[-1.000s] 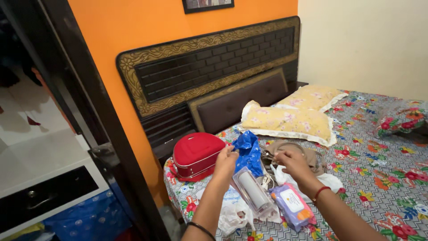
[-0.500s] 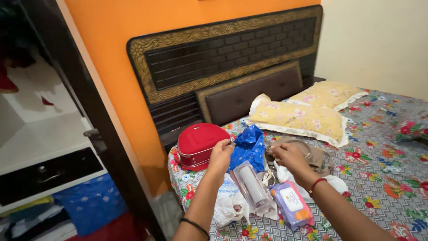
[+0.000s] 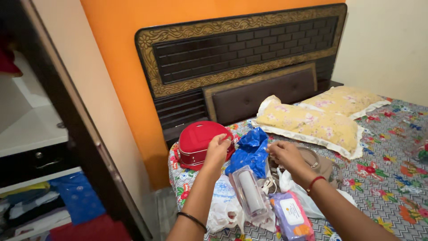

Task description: The person retrieves items from a closet, including a green bag, an orange bag, and a red vanity case, then places a dark garment into the vanity case before packing a beige handbag back into the closet.

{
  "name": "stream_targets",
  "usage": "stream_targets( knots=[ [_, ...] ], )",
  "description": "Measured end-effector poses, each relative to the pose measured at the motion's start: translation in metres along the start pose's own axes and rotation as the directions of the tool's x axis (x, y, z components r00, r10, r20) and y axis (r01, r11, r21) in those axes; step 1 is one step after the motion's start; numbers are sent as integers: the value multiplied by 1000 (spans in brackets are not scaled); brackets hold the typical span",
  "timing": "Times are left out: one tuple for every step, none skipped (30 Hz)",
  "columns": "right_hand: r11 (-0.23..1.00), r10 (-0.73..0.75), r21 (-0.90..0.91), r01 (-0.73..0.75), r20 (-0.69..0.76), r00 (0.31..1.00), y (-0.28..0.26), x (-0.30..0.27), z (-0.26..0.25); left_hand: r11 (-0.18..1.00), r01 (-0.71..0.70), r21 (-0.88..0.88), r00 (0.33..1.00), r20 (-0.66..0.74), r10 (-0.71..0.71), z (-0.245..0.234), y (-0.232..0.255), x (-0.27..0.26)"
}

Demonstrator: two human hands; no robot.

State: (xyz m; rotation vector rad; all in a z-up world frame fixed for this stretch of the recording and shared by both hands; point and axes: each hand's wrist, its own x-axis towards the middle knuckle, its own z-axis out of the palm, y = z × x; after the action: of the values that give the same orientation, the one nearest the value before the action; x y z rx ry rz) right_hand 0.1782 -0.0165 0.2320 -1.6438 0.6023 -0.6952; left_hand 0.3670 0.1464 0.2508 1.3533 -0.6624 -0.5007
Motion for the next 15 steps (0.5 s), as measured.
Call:
stream_targets(
  knots=[
    [1000, 9, 2, -9, -3, 1000, 1, 4, -3, 1000, 12, 11, 1000, 1, -12, 2, -3, 6],
    [1000, 22, 7, -22, -8, 1000, 4, 6, -5, 999, 28, 25, 1000, 5, -28, 2, -7, 12],
    [999, 36, 12, -36, -14, 999, 8, 9, -6, 998, 44, 39, 999, 8, -44, 3, -12, 19],
    [999, 35, 22, -35, -23, 999, 13, 15, -5, 998, 43, 45, 999, 11, -43, 3, -17, 27],
    [999, 35, 32, -34, -32, 999, 19, 21, -5, 998, 42, 50, 999, 14, -43, 3, -23, 35],
    [998, 41, 39, -40, -38, 998, 27, 25, -6, 997, 48, 52, 999, 13, -49, 2, -32, 40],
    [997, 47, 60, -45, -32, 998, 36, 30, -5, 996, 69, 62, 998, 12, -70, 1, -40, 45],
    [996, 46, 80, -44, -26, 999, 42, 39, -3, 994, 83, 70, 996, 10, -84, -1, -45, 55],
    [994, 45, 100, -43, -20, 999, 48, 49, 0, 992, 97, 78, 995, 8, -98, -4, -51, 64],
    [995, 58, 88, -56, -24, 998, 53, 59, 4, 992, 96, 80, 995, 6, -97, -8, -56, 74],
    [995, 71, 77, -69, -28, 997, 58, 69, 8, 992, 94, 82, 995, 4, -95, -12, -63, 84],
    [995, 85, 62, -83, -31, 996, 62, 78, 12, 992, 95, 82, 995, 2, -95, -15, -69, 95],
    [994, 93, 60, -91, -38, 995, 65, 89, 18, 987, 114, 110, 993, -18, -113, -20, -76, 107],
    [994, 101, 50, -99, -41, 994, 68, 102, 25, 982, 135, 132, 991, -41, -131, -25, -85, 120],
    [994, 108, 41, -106, -45, 993, 71, 116, 31, 976, 156, 153, 987, -65, -147, -30, -95, 135]
  ],
)
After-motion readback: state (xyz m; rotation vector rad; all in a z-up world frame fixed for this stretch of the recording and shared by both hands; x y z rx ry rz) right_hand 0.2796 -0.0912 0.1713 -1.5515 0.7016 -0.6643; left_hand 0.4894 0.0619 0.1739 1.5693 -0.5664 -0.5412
